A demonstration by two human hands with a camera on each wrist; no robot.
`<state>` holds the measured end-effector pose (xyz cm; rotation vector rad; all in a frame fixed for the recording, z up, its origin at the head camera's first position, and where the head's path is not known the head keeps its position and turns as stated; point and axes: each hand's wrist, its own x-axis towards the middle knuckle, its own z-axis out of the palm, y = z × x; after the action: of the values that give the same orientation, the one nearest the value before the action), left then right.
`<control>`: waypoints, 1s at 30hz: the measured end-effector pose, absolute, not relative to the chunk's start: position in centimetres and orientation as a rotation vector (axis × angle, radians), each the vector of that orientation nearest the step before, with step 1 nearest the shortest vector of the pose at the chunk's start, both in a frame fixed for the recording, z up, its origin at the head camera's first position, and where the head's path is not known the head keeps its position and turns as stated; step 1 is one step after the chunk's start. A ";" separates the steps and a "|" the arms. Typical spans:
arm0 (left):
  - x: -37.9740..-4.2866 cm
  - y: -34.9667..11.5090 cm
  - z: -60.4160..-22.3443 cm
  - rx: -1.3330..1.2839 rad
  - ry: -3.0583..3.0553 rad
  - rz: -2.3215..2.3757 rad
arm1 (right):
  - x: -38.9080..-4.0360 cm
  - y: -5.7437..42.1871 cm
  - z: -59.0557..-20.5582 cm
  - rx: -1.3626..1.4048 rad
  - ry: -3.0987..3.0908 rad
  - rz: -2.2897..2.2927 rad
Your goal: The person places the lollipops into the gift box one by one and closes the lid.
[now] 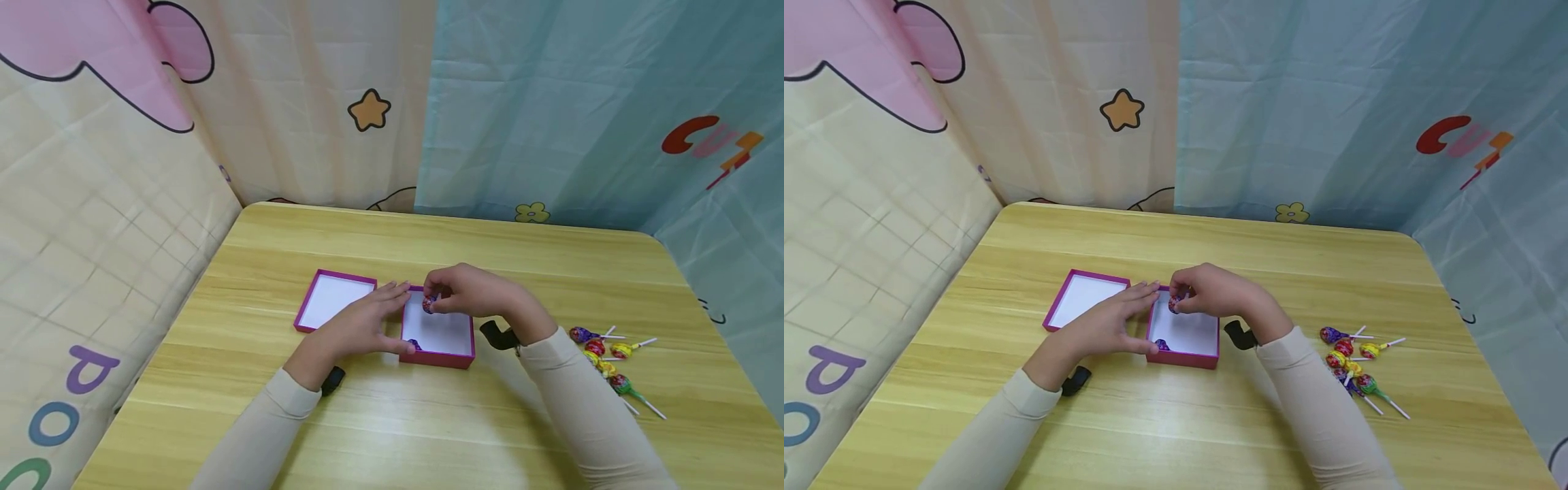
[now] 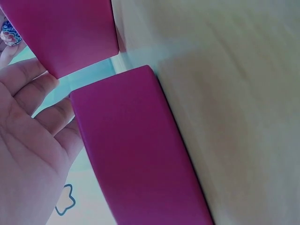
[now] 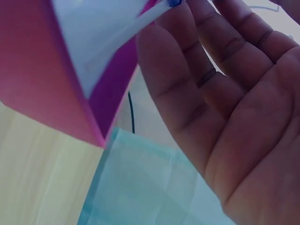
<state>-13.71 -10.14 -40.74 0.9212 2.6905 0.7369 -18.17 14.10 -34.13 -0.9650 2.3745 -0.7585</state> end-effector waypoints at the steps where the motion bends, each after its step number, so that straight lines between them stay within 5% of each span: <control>1: -13.7 -10.1 -40.7 0.928 2.690 0.740 | -18.1 14.0 -34.3 -0.966 2.371 -0.762; 30: -13.8 -10.1 -40.8 0.936 2.682 0.765 | -17.6 12.5 -37.9 -1.033 2.362 -0.603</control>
<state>-13.84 -10.13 -40.80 0.9361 2.6824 0.7655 -17.61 12.53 -37.94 -1.0327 2.3620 -0.6031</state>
